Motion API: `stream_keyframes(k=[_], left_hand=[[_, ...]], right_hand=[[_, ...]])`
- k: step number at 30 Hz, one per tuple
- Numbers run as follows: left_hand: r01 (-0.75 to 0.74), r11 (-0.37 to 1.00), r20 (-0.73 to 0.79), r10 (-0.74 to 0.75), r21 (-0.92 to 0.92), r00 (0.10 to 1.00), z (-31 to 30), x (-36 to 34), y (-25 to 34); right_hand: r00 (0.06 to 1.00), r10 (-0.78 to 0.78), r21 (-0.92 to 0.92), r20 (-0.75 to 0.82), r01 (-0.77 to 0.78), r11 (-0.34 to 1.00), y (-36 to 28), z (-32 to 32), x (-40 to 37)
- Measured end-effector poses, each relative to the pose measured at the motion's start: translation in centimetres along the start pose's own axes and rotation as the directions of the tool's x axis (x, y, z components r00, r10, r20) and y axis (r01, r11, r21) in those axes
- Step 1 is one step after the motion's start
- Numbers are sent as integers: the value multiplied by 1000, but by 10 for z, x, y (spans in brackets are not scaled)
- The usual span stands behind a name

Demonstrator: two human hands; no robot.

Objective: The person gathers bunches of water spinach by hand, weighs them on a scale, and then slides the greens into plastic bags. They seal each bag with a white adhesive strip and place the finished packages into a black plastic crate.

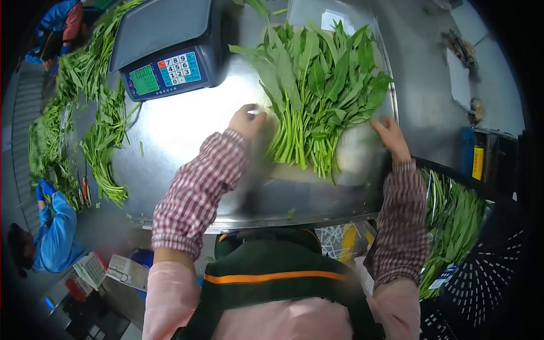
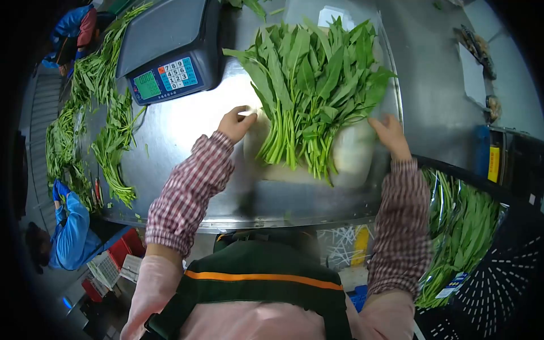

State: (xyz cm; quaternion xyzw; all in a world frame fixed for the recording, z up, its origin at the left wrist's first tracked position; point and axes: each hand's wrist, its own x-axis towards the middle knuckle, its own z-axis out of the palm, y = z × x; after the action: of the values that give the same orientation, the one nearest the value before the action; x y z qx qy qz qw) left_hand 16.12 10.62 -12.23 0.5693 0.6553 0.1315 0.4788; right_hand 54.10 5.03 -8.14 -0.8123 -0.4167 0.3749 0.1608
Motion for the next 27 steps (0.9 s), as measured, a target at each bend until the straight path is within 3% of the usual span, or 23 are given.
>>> stream_keyframes(k=[1, 4, 6, 7, 8, 9, 10, 11, 12, 14, 15, 16, 17, 18, 19, 20, 21, 22, 23, 24, 25, 26, 27], left_hand=[[-56, 998, -8, 57, 9, 998, 3, 13, -9], [-190, 981, 81, 192, -37, 978, -17, 16, 14], [-492, 796, 169, 464, 353, 870, -41, 9, 47], [-479, 712, 280, 389, 513, 878, -47, 6, 67], [-456, 638, 371, 273, 621, 888, -52, -8, 94], [-554, 484, 527, 206, 677, 824, -52, -10, 106], [-617, 338, 604, 157, 711, 782, -51, -20, 117], [-686, 299, 675, 157, 663, 721, -47, -23, 110], [-702, 291, 668, 222, 650, 710, -49, -29, 98], [-730, 266, 643, 350, 629, 681, -51, -41, 73], [-743, 316, 537, 534, 590, 653, -58, -48, 55], [-730, 468, 369, 647, 499, 667, -66, -57, 36], [-717, 588, 178, 713, 375, 678, -77, -73, 17], [-629, 746, -53, 653, 217, 756, -84, -92, -12], [-540, 842, -263, 526, 21, 809, -90, -114, -44], [-271, 957, -338, 222, -102, 914, -101, -144, -68], [-226, 947, -468, 97, -226, 878, -103, -167, -111], [-59, 978, -483, -45, -198, 875, -102, -200, -147], [51, 922, -388, -211, -384, 897, -92, -231, -167], [166, 820, -265, -358, -549, 895, -81, -258, -178], [267, 639, -79, -459, -721, 885, -68, -276, -175], [363, 420, 121, -502, -832, 857, -53, -285, -169], [403, 231, 261, -471, -885, 843, -43, -285, -156]], right_hand=[[958, 189, 149, 215, -224, 963, -9, -4, 7], [978, 17, 65, 206, -31, 997, -34, -14, -37], [889, 14, 155, 458, -95, 983, -67, 1, -111], [696, -539, 135, 474, 548, 826, -65, 21, -142], [784, -189, 248, 591, 47, 968, -86, 48, -181], [670, 164, 482, 724, -662, 574, -93, 89, -209], [534, 286, 451, 795, -837, 310, -112, 119, -227], [439, 175, 411, 882, -895, 174, -114, 141, -234], [361, 211, 361, 908, -932, 37, -116, 163, -233], [217, 26, 219, 976, -974, -65, -99, 179, -229], [207, 74, 205, 976, -978, 34, -99, 172, -230], [200, 119, 184, 973, -974, 129, -101, 161, -230], [244, 161, 186, 956, -932, 312, -102, 148, -227], [281, 150, 165, 948, -834, 527, -101, 137, -218], [397, 146, 140, 906, -607, 782, -96, 126, -207], [556, 163, -16, 815, -259, 966, -95, 116, -198], [710, -28, -194, 704, 230, 953, -103, 98, -197], [793, -260, -392, 551, 521, 758, -101, 87, -187], [738, -517, -598, 433, 665, 448, -100, 77, -177], [722, -614, -375, 318, 691, 618, -112, 67, -158], [902, -260, -243, 344, 354, 903, -147, 58, -148], [898, -343, -256, 275, 412, 874, -167, 57, -125], [799, -572, -205, 188, 601, 772, -179, 64, -100]])
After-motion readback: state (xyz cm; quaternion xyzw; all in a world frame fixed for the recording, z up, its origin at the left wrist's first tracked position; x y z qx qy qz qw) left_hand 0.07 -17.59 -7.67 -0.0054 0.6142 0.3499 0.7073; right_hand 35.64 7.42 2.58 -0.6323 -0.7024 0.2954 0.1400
